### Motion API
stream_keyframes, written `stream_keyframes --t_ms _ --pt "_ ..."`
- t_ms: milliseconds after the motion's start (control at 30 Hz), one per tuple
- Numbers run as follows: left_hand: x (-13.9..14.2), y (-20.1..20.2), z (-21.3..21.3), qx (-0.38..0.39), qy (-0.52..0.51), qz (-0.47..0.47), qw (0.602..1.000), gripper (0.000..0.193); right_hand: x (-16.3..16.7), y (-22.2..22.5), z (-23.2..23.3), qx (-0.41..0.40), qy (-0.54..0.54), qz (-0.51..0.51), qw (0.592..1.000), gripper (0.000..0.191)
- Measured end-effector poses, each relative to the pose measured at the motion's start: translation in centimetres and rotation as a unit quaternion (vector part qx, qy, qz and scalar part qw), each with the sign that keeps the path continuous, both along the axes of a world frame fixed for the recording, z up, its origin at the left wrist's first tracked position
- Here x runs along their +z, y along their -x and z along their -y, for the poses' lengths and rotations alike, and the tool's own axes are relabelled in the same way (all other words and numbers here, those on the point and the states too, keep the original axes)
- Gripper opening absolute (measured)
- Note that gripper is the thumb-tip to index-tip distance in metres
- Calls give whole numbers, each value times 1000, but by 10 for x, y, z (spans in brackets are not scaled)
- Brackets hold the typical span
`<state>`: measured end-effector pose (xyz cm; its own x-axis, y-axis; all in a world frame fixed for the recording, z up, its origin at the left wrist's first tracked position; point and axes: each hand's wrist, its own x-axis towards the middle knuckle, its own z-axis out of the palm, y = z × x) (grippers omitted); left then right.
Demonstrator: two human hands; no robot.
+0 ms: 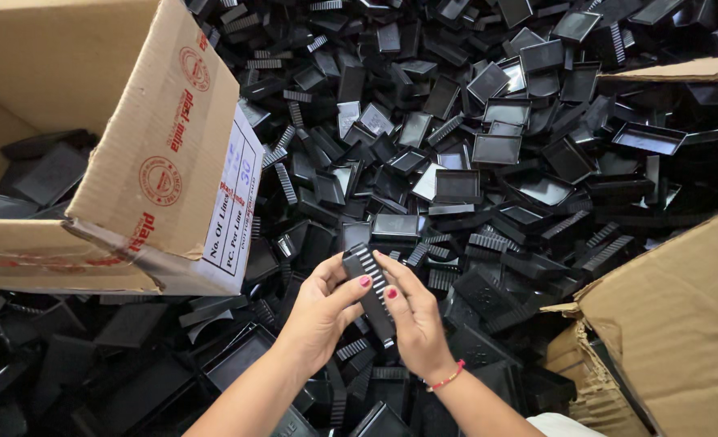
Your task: The person picks black plastic components one at a time from a large pile, aligns them into a stack by hand, and places completed stacks into an open cardboard box. The person repeats this pick, stack, and box cycle continuously throughout the episode.
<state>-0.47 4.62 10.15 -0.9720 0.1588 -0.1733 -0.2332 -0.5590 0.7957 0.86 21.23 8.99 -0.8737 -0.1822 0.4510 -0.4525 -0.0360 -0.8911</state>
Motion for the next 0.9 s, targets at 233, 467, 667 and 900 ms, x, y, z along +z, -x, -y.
stream_keyframes --t_ms 233,467,667,900 --pt "-3 4 2 -3 0 6 1000 53 13 2 -7 7 -45 -33 998 46" --pt "-10 7 12 61 178 -48 981 51 15 -5 -9 21 -163 72 984 65" --pt "55 -24 34 189 582 -412 675 57 22 -16 -21 132 -28 80 988 37" --pt "210 -55 115 396 755 -429 298 34 48 -26 -6 10 -74 -60 995 45"
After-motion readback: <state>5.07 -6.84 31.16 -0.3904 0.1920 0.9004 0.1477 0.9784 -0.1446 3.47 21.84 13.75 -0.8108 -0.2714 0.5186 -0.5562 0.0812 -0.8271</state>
